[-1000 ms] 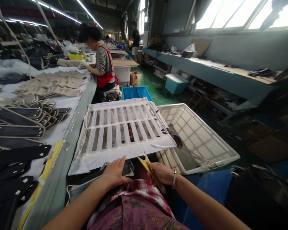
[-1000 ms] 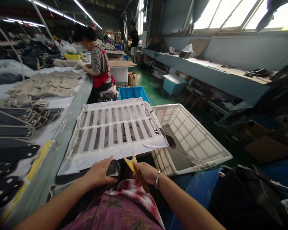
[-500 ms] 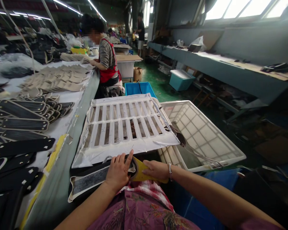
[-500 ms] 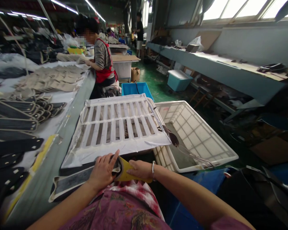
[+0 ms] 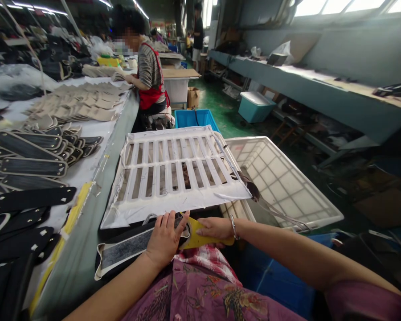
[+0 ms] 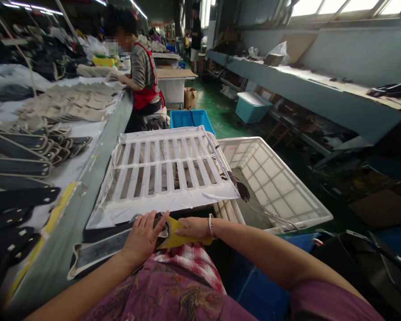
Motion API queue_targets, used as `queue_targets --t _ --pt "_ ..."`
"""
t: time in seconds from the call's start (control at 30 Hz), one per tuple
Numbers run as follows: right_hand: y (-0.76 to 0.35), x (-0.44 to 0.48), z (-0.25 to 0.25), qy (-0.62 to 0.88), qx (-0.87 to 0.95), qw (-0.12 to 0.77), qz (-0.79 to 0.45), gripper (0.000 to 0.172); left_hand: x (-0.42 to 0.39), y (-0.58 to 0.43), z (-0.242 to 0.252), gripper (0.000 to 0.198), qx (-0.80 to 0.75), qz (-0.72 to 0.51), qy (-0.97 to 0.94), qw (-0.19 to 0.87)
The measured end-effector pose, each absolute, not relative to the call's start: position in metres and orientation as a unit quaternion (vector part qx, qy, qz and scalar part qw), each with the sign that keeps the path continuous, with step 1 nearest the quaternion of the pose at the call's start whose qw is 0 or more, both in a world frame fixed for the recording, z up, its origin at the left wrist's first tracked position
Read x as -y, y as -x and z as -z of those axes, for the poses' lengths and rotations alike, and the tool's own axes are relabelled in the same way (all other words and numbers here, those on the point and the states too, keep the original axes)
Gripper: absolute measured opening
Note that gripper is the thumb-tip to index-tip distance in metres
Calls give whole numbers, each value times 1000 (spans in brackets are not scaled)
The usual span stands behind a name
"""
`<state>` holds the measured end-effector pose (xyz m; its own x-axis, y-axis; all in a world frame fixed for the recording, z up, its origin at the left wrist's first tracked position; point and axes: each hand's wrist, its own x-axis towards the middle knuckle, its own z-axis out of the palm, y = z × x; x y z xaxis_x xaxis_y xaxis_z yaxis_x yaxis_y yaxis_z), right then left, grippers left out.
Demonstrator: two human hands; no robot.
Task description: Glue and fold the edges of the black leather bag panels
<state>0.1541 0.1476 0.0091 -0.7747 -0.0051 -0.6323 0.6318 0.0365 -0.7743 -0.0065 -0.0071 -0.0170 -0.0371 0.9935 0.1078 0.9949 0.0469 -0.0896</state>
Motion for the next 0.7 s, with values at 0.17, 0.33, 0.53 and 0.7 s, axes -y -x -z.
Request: queue_targets --t 0.17,0.33,0.53,0.7 --pt "-153 -151 -9 -221 -659 258 671 21 -4 28 0 101 713 60 679 -163" --pt "-150 -160 -7 -199 -656 282 672 22 -15 28 -3 100 708 25 688 -157" --pt "-150 -156 -11 -216 -670 259 661 20 -1 17 9 91 717 50 695 -36" --pt "-157 -147 -3 -250 -652 220 681 25 1 16 13 92 719 67 691 -12"
